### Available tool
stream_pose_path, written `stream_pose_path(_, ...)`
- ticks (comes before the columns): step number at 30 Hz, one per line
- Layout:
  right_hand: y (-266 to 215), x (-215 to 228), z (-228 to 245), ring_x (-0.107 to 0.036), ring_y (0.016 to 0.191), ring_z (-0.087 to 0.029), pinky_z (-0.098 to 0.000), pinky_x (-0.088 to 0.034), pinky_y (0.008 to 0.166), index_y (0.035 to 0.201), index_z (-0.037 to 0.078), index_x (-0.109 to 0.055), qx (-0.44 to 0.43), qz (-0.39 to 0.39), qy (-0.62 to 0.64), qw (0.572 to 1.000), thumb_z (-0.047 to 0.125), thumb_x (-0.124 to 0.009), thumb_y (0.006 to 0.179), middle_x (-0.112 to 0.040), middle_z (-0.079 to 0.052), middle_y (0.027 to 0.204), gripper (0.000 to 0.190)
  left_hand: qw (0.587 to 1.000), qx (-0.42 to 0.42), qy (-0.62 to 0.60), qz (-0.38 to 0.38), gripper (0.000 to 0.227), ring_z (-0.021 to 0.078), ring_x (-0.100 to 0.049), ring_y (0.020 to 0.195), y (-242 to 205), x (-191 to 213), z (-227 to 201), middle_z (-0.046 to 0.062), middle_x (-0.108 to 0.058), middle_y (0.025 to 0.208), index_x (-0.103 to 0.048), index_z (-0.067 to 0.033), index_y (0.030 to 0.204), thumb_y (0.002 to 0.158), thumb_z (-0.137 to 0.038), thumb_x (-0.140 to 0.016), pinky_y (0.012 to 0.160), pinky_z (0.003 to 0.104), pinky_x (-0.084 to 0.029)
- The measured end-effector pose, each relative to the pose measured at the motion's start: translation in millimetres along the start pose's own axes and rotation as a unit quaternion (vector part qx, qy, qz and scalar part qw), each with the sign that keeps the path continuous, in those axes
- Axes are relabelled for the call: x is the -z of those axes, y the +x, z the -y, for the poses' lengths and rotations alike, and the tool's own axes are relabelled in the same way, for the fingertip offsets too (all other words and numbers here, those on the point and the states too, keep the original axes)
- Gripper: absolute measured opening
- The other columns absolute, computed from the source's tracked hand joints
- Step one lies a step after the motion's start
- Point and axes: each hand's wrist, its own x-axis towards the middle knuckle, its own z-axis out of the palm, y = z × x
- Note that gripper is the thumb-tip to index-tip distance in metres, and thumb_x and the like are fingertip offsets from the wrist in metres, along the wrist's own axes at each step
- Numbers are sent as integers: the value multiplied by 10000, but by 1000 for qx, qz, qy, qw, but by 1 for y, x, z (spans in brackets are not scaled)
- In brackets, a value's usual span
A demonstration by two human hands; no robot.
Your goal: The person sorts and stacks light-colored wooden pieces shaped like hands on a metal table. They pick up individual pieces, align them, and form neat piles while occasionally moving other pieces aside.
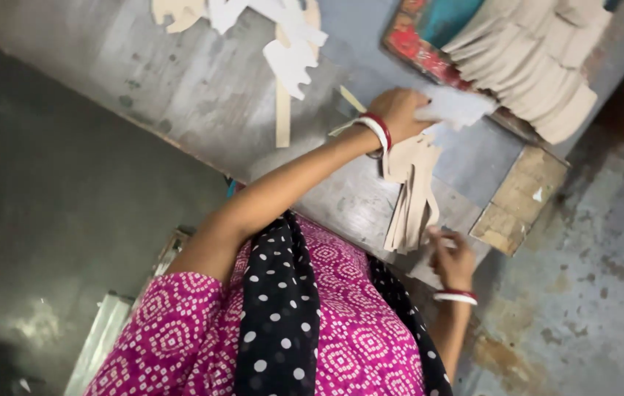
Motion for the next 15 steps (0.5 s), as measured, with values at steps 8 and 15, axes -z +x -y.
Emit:
stream_pose_path(8, 46, -67, 196, -464, 524, -58, -243, -333, 463, 1109, 57, -638, 245, -12, 184, 952, 208, -683, 1076, -538, 30, 671, 161, 900, 120, -388, -160, 413, 50, -537, 575, -58, 150, 57, -17, -743, 776, -793, -106, 1031, 915, -501, -755, 503, 232, -421)
stream_pose_path(15, 136, -288, 353, -702, 887, -356, -413, -566, 759, 1296, -37, -598, 645, -70, -88, 756, 233, -814, 926, -719, -214, 1028, 506, 679, 336, -558, -339, 436, 86, -443, 443, -154, 202, 109, -21, -484, 572, -635, -51, 843, 902, -469, -745, 420, 248, -358)
